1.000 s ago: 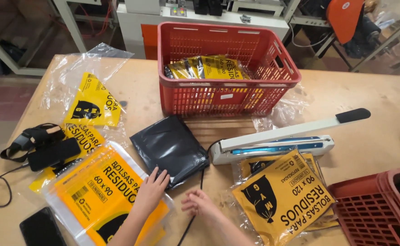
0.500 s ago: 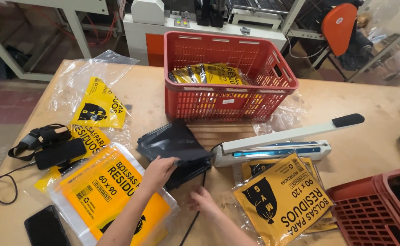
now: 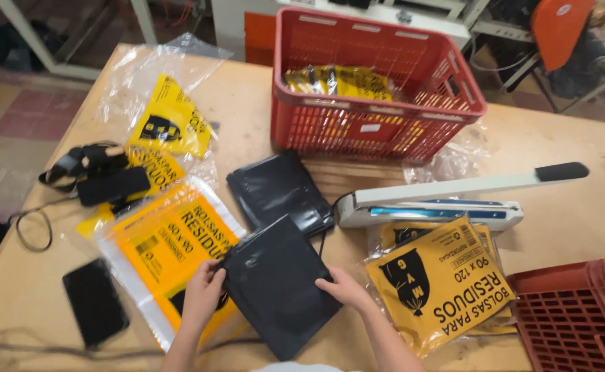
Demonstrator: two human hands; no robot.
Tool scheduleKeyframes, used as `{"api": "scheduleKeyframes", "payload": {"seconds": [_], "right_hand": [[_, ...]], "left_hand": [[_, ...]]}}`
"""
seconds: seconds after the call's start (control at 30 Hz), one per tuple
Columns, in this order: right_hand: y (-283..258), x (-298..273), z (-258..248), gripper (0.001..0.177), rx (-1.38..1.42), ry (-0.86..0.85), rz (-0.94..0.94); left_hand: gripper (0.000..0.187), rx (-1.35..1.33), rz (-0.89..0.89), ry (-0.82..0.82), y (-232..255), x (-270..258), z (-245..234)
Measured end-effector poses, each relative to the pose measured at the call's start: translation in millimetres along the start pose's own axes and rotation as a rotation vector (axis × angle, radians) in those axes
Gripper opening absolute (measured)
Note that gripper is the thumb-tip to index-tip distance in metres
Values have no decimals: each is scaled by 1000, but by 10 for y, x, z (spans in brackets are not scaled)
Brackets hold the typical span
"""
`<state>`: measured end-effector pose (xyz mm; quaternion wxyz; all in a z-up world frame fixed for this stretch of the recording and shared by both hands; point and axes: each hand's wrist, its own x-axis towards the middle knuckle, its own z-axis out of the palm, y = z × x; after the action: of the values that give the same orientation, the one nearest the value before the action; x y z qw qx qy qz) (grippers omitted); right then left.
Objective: The person repeatedly places black trash bags into yellow packaging sleeves and then puts the packaged items into a red basket. The person handles the bags and sleeves by hand on a wooden table.
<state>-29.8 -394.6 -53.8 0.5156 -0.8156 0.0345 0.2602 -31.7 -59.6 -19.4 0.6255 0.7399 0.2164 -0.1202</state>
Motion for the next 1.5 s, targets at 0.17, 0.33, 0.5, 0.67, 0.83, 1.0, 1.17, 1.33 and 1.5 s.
{"api": "scheduleKeyframes", "payload": {"seconds": [0.17,0.33,0.5,0.67,0.83,1.0,1.17,1.33,1.5], "right_hand": [[28,57,129,40,-244,-61,-2],[110,-114,96,44,-119,-80,114],[370,-454,-64,46,-23,107,64],[54,-868,-131,43,129,193,224],[-163,-1047,-152,39,222,233,219],[-211,-1079,-148,41,209,264,197],[-314,-1042,-145,45,144,226,180],[-180,-859,-75,40,185,259,397],[16,-773,-30,36,319,263,607]], "left_hand": [[22,882,268,9,-684,91,-162],[29,1085,402,-182,-567,167,-398],[18,1136,321,-415,-213,203,-450],[40,1281,413,-366,-465,164,-285],[7,1240,427,-302,-548,136,-181],[12,1160,483,-245,-698,137,-101],[13,1168,408,-261,-482,-9,-74],[13,1218,449,-306,-410,11,-130],[25,1072,216,-487,-66,-33,-260]]}}
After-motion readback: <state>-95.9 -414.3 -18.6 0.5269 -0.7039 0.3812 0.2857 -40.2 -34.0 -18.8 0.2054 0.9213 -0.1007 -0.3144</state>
